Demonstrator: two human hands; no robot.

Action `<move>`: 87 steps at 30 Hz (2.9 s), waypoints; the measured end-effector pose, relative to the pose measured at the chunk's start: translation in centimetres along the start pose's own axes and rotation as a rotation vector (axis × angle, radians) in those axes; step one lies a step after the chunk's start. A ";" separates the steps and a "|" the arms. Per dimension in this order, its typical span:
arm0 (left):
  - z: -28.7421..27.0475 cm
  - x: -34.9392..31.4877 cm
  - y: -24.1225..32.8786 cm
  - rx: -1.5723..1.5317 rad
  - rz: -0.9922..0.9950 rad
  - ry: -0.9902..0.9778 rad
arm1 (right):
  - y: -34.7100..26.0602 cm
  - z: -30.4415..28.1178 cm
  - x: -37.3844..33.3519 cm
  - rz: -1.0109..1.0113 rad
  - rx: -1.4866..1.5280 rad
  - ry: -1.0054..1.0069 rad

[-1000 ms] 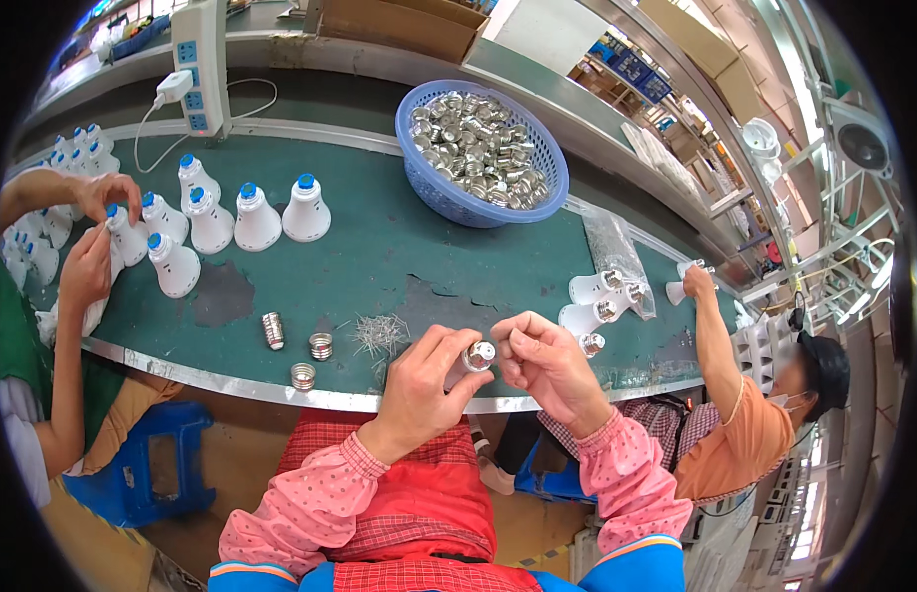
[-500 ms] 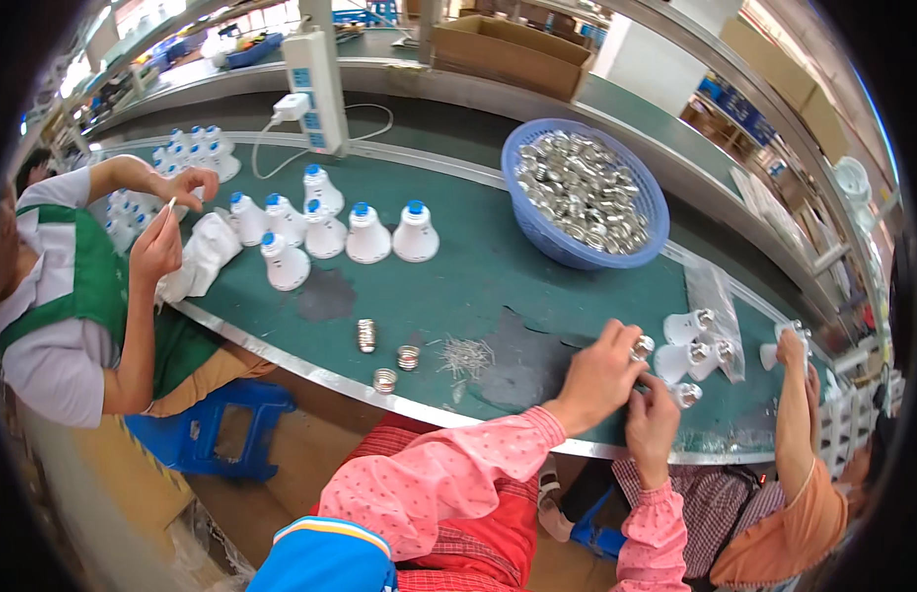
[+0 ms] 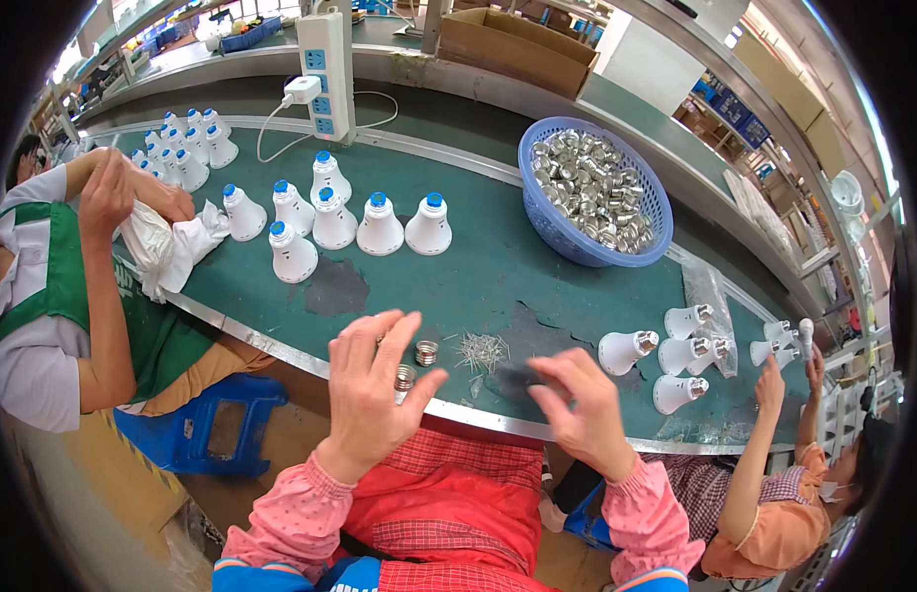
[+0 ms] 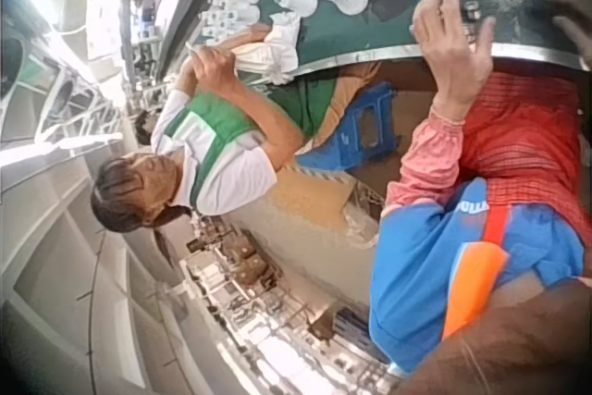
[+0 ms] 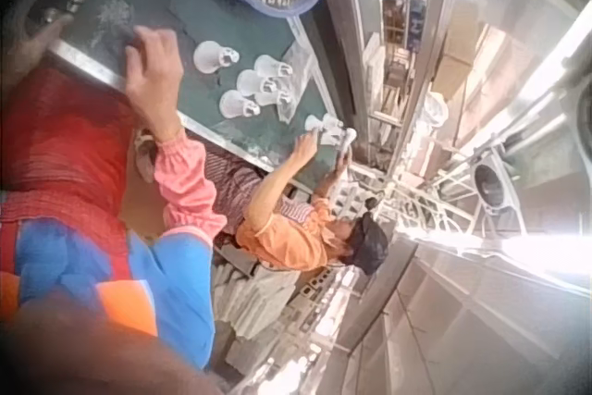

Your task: The person assembles LED light bulbs by hand, inserting internal components and metal bases into led bulb housings.

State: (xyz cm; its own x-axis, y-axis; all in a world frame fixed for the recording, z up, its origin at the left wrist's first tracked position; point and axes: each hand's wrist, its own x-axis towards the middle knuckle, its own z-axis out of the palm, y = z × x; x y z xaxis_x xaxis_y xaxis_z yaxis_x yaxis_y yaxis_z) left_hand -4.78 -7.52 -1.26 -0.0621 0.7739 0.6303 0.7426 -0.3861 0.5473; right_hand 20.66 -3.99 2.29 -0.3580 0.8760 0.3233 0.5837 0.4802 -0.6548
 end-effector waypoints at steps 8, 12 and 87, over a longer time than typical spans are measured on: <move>0.3 0.7 -3.3 0.159 -0.022 -0.235 | -0.5 3.7 3.2 -0.102 -0.064 -0.097; 1.2 1.5 -5.1 -0.001 0.045 -0.272 | -1.1 3.9 2.8 -0.084 -0.009 -0.118; 2.0 2.7 -7.7 -1.423 -0.775 0.164 | -5.1 8.6 19.3 0.447 0.929 -0.395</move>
State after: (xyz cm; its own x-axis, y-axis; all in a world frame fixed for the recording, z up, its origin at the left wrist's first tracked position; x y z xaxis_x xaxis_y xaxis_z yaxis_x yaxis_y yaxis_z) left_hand -9.35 -1.42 -4.86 -0.2425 0.9698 -0.0256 -0.6743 -0.1495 0.7232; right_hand 4.51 10.03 6.04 -0.5552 0.8064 -0.2034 0.0031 -0.2425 -0.9701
